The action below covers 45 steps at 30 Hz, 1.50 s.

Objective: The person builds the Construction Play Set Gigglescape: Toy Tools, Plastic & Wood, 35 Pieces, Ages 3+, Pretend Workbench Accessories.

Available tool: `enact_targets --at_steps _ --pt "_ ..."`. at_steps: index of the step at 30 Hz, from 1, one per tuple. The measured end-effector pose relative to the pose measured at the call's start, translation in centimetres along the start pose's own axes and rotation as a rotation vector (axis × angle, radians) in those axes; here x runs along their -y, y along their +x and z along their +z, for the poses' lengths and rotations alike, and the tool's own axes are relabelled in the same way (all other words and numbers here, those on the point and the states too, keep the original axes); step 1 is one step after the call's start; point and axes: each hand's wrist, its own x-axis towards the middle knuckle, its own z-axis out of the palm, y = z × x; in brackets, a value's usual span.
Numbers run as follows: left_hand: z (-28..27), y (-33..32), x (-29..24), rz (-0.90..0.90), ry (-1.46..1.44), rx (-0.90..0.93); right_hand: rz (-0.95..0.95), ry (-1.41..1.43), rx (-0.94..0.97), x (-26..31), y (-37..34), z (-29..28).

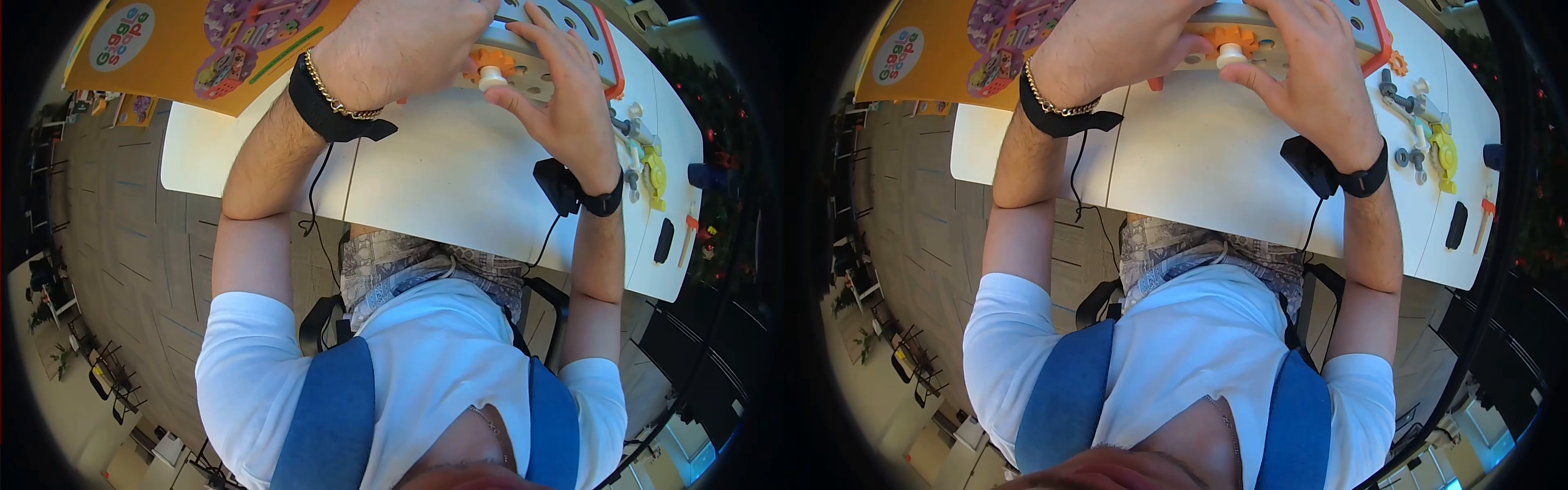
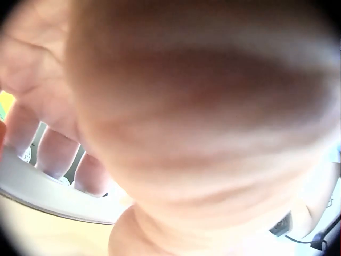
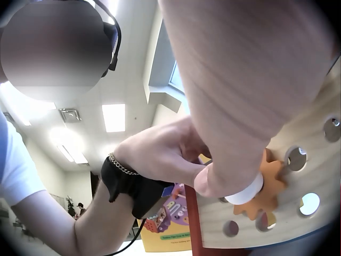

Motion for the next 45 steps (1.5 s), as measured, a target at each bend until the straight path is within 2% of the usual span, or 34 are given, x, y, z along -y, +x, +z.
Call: enact_targets --at_steps 2,9,11,13,15,16,17,18,19,20,21,22,23,25,27,29,30,32,39,42,44,45 --pt "1.0 0.1 0.5 0.002 0.003 -0.013 -0.05 -0.039 -0.08 -0.9 -0.1 1.1" --pt "1.0 0.1 0.3 -0.037 0.036 0.04 -0.04 -0.101 -0.113 -0.5 -0.2 1.8" --pt "0.7 0.0 0.5 -0.004 0.028 0.032 -0.036 -0.091 -0.073 -0.2 0.1 1.2" --pt "0.1 0.9 0.0 0.086 -0.007 0.003 0.0 -0.115 -0.114 -0.4 -0.6 0.5" --pt "-1.3 0.4 0.4 -0.038 -0.046 0.23 -0.045 0.001 -0.207 0.2 -0.3 1.1" --pt "-1.6 0.2 0.6 -0.012 -0.046 0.223 -0.153 -0.205 -0.296 -0.1 -0.1 0.7" --pt "-1.6 -0.3 0.7 0.07 -0.084 0.13 -0.142 -0.22 -0.307 -0.2 -0.8 0.2" --pt "-1.2 -0.5 0.6 0.15 -0.123 0.038 -0.11 0.005 -0.35 -0.2 -2.0 -0.3" --pt "-0.6 -0.4 0.2 0.164 -0.122 0.033 -0.083 0.233 -0.388 -0.6 -3.1 -0.7" --pt "0.3 -0.3 -0.1 0.138 -0.048 0.004 -0.078 0.174 -0.442 -1.9 -4.2 -1.5" --pt "0.8 0.0 -0.5 0.108 0.029 -0.025 0.061 0.125 -0.435 -4.0 -5.8 -2.1" --pt "0.5 -0.1 -1.7 0.124 -0.043 -0.027 0.156 0.056 -0.483 -6.8 -6.8 -2.5" --pt "0.5 -0.3 -2.9 0.128 -0.039 -0.026 0.335 0.049 -0.49 -9.4 -7.8 -3.1" --pt "1.1 -0.6 -5.3 0.102 -0.059 -0.051 0.444 0.018 -0.41 -16.3 -10.6 -4.6" --pt "2.8 -0.9 -6.8 0.093 -0.045 -0.05 0.495 -0.019 -0.387 -19.6 -13.7 -6.0" --pt "5.1 -1.0 -7.6 -0.047 -0.032 -0.213 0.742 -0.278 -0.013 -20.7 -16.0 -7.0" --pt "5.8 -1.0 -7.7 -0.033 -0.034 -0.215 0.767 -0.132 -0.048 -21.0 -17.4 -6.9" --pt "6.4 -1.7 -8.4 -0.102 -0.005 -0.226 0.773 -0.155 -0.05 -20.3 -18.8 -7.0" --pt "5.9 -2.4 -8.9 -0.112 -0.081 -0.236 0.723 -0.122 -0.016 -19.1 -20.8 -5.8" --pt "6.3 -2.8 -9.3 -0.111 -0.084 -0.297 0.703 -0.103 -0.033 -18.4 -21.0 -5.0" --pt "6.9 -3.7 -10.2 -0.09 -0.335 -0.462 0.701 -0.087 -0.04 -18.6 -21.0 -4.9" --pt "6.9 -4.4 -11.1 -0.091 -0.333 -0.455 0.687 -0.061 -0.038 -18.6 -21.1 -4.8"
